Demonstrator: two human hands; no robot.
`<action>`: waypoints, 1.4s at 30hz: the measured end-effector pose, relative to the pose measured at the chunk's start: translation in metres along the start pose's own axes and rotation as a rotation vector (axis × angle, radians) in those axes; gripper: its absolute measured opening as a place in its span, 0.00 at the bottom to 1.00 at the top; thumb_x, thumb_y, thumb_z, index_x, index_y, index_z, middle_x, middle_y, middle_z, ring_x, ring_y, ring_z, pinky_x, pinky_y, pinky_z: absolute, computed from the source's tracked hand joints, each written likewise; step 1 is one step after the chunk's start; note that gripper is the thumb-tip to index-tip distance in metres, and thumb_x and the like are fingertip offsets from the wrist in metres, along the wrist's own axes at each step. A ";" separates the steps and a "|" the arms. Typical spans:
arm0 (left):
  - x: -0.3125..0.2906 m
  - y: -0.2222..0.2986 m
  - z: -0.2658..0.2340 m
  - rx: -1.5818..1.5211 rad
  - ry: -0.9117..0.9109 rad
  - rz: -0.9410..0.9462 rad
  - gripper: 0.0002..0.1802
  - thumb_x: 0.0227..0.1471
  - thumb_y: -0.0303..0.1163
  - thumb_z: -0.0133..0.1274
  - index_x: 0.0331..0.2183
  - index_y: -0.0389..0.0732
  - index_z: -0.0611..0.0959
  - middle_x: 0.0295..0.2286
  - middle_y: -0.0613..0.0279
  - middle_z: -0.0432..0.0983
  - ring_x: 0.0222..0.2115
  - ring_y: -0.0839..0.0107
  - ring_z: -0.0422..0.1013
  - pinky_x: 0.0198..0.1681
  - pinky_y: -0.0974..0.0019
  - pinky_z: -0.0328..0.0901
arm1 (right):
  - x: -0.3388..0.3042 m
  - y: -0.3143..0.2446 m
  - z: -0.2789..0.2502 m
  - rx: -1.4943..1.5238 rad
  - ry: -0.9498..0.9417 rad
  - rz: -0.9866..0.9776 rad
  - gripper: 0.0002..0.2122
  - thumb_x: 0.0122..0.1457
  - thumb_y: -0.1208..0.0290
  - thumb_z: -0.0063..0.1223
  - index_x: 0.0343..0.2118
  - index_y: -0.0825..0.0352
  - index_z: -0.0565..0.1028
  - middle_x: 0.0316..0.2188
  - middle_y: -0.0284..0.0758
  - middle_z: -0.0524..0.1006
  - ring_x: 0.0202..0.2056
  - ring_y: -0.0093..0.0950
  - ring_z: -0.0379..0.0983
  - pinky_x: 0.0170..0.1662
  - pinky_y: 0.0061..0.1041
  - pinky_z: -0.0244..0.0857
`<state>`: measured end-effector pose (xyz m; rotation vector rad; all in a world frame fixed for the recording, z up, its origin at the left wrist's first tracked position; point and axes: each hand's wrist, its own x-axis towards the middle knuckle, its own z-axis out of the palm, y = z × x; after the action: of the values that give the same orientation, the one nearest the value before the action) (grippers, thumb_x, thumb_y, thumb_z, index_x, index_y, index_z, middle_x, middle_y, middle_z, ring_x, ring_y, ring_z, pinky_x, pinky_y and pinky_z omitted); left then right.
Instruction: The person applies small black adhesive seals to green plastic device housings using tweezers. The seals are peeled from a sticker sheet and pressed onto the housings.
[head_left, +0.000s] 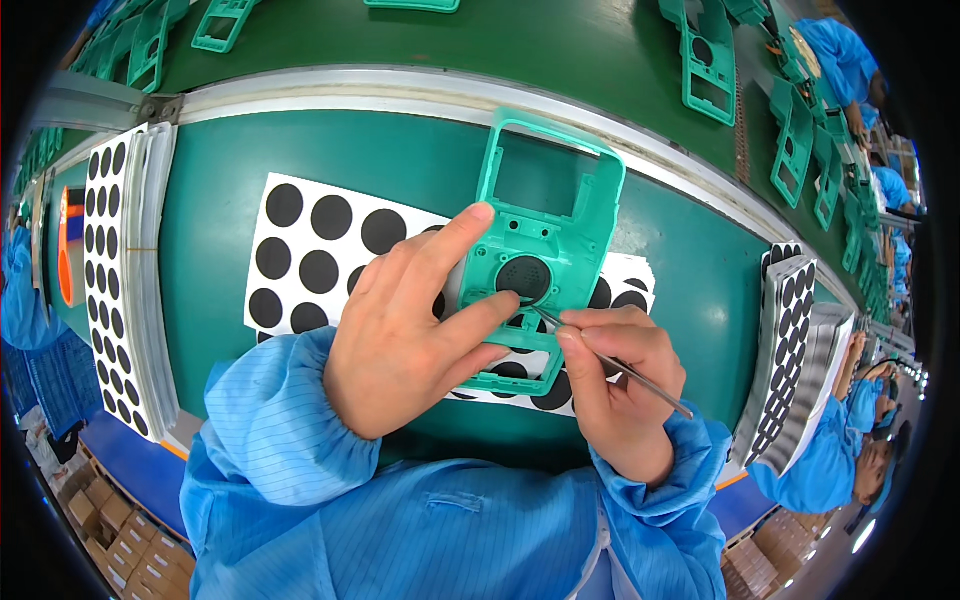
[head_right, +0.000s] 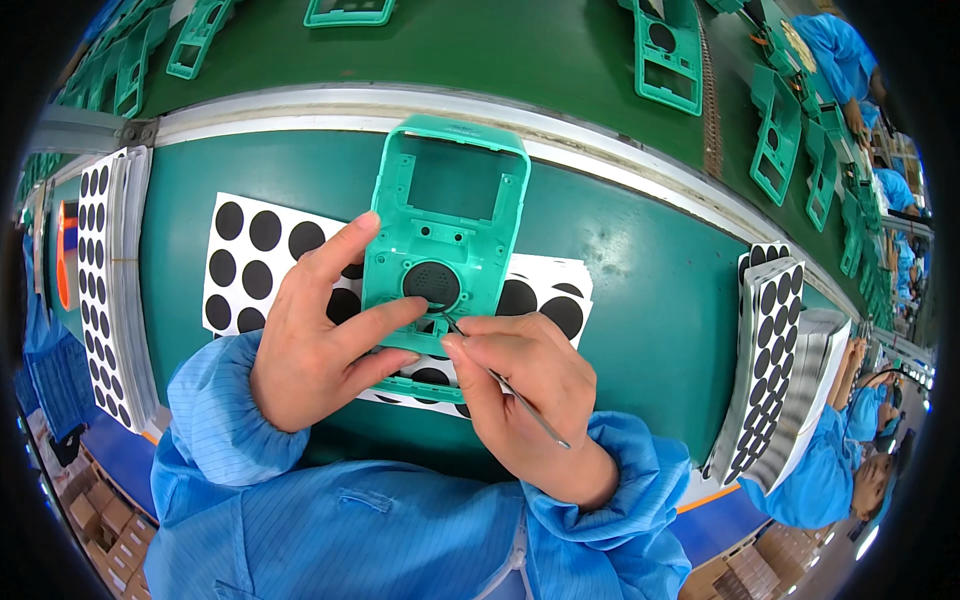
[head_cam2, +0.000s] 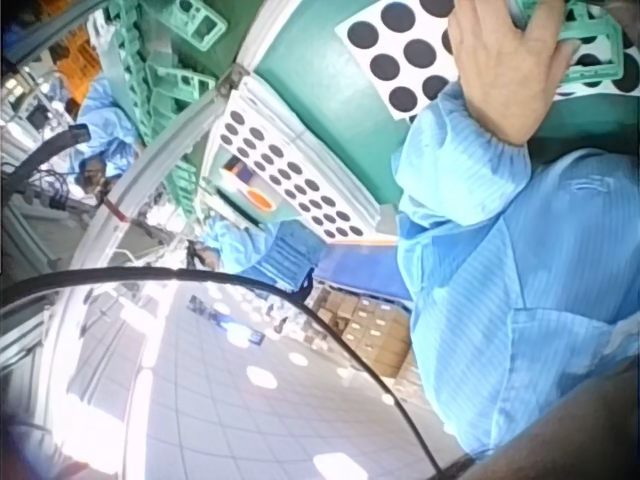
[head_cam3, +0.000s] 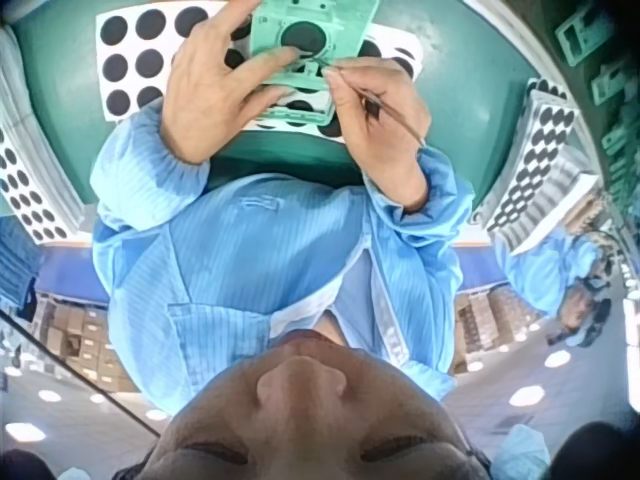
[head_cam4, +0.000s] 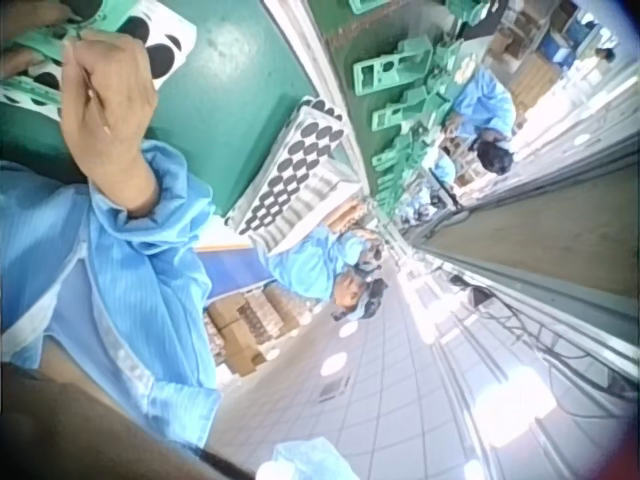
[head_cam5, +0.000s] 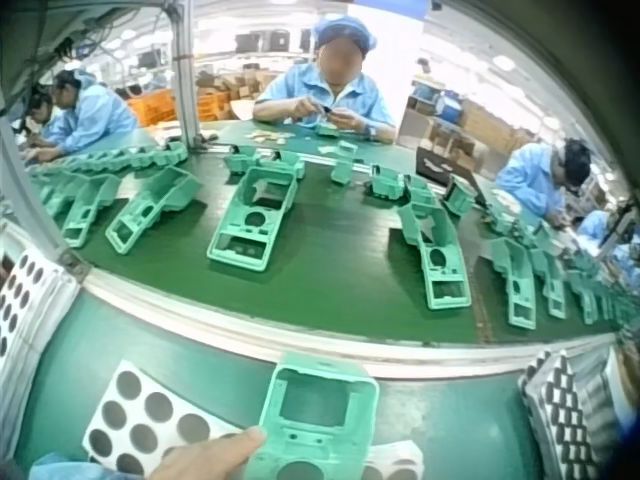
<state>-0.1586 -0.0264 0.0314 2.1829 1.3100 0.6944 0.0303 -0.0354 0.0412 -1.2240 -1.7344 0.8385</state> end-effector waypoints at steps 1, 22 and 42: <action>0.000 -0.001 -0.001 -0.011 -0.001 0.003 0.22 0.28 0.34 0.63 0.33 0.45 0.80 0.51 0.45 0.56 0.44 0.53 0.63 0.43 0.59 0.60 | 0.001 -0.001 0.000 0.016 -0.008 -0.004 0.09 0.42 0.85 0.59 0.26 0.69 0.70 0.25 0.40 0.75 0.22 0.28 0.71 0.23 0.20 0.64; 0.011 0.021 -0.008 0.399 0.275 0.211 0.18 0.42 0.30 0.46 0.38 0.37 0.76 0.45 0.58 0.66 0.47 0.62 0.59 0.46 0.59 0.55 | 0.005 0.031 -0.030 0.729 0.328 0.507 0.07 0.59 0.66 0.42 0.31 0.63 0.67 0.25 0.26 0.66 0.22 0.11 0.58 0.24 0.12 0.56; 0.240 -0.069 0.051 0.757 -0.035 0.136 0.27 0.44 0.24 0.40 0.50 0.44 0.64 0.53 0.61 0.56 0.54 0.64 0.53 0.48 0.58 0.55 | -0.002 0.037 -0.014 1.021 0.292 0.624 0.09 0.53 0.74 0.51 0.29 0.66 0.62 0.20 0.33 0.69 0.17 0.16 0.63 0.20 0.17 0.66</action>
<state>-0.0728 0.2096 -0.0105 2.8716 1.5917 0.2030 0.0583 -0.0249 0.0146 -1.0479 -0.4795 1.5456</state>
